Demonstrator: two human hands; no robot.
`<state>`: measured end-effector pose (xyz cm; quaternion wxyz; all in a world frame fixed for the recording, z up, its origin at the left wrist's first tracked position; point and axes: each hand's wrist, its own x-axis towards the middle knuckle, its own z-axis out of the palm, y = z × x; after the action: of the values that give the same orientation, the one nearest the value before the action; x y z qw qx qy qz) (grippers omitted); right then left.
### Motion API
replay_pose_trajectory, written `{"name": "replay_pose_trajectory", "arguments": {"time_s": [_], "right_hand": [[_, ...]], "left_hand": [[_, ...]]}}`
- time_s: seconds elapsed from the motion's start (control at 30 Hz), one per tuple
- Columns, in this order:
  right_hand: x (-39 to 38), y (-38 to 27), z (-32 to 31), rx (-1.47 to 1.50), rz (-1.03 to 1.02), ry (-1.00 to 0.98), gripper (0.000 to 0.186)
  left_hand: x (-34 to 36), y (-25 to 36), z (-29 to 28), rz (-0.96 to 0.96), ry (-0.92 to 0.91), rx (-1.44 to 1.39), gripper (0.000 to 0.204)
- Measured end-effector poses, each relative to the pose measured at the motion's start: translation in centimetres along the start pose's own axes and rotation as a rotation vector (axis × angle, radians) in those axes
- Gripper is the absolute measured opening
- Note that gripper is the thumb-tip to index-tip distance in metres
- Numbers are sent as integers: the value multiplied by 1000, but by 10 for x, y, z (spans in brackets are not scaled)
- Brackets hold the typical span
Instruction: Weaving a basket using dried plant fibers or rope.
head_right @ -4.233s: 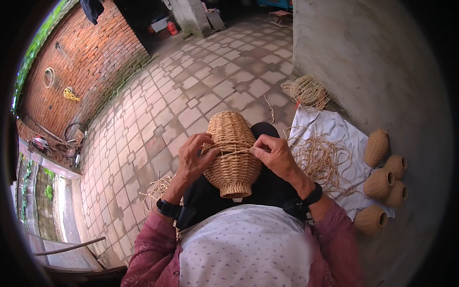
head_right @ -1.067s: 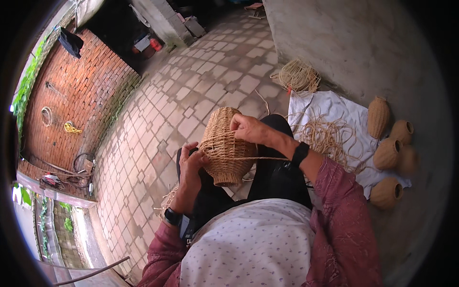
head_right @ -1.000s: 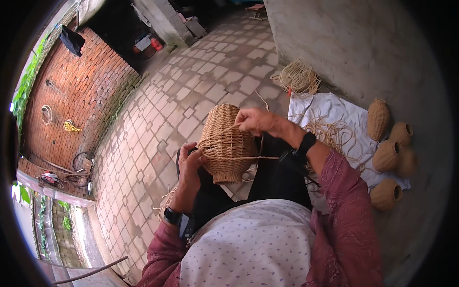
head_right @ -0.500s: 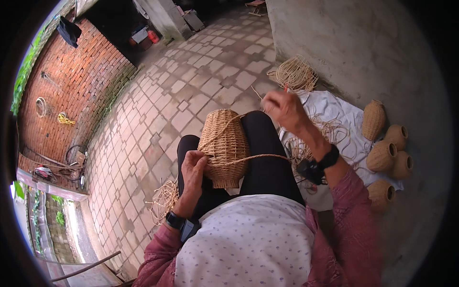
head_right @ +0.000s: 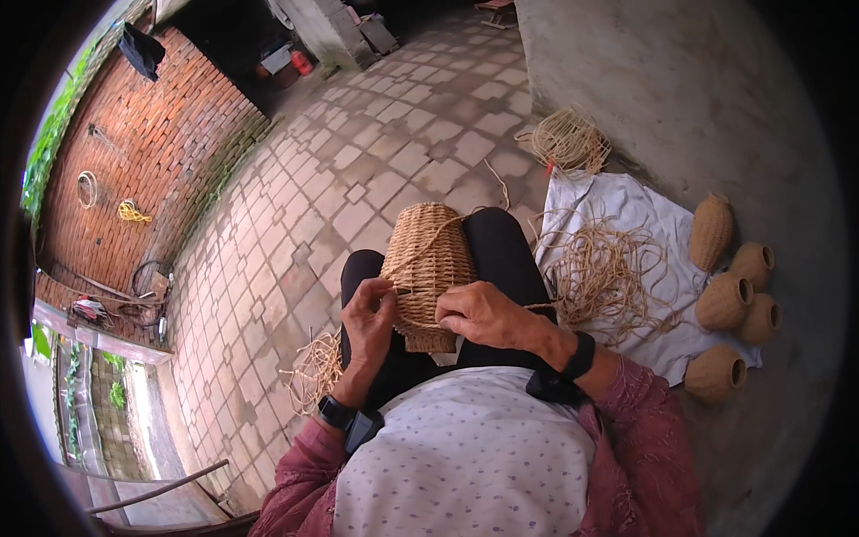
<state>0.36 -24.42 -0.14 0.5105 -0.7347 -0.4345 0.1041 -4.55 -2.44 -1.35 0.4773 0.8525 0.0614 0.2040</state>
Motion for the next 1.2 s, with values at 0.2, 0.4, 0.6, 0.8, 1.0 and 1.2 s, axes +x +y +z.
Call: {"name": "replay_pose_trajectory", "arguments": {"time_s": [0.2,0.4,0.6,0.8,1.0,1.2], "right_hand": [[36,1,12,-237,-164,168,8],[59,10,16,-506,-284,69,12],[71,-4,25,-869,-240,-64,12],[76,-12,26,-791,-231,-3,21],[62,-3,19,-581,-25,172,11],[59,-2,33,-481,-249,382,14]], "left_hand": [[7,13,-10,-310,-209,-232,28],[12,20,-22,-680,-309,-817,45],[9,12,-20,-658,-327,-832,46],[-2,13,-3,-116,-235,94,48],[2,2,-37,30,-202,251,44],[43,-90,-134,-111,-119,201,18]]}}
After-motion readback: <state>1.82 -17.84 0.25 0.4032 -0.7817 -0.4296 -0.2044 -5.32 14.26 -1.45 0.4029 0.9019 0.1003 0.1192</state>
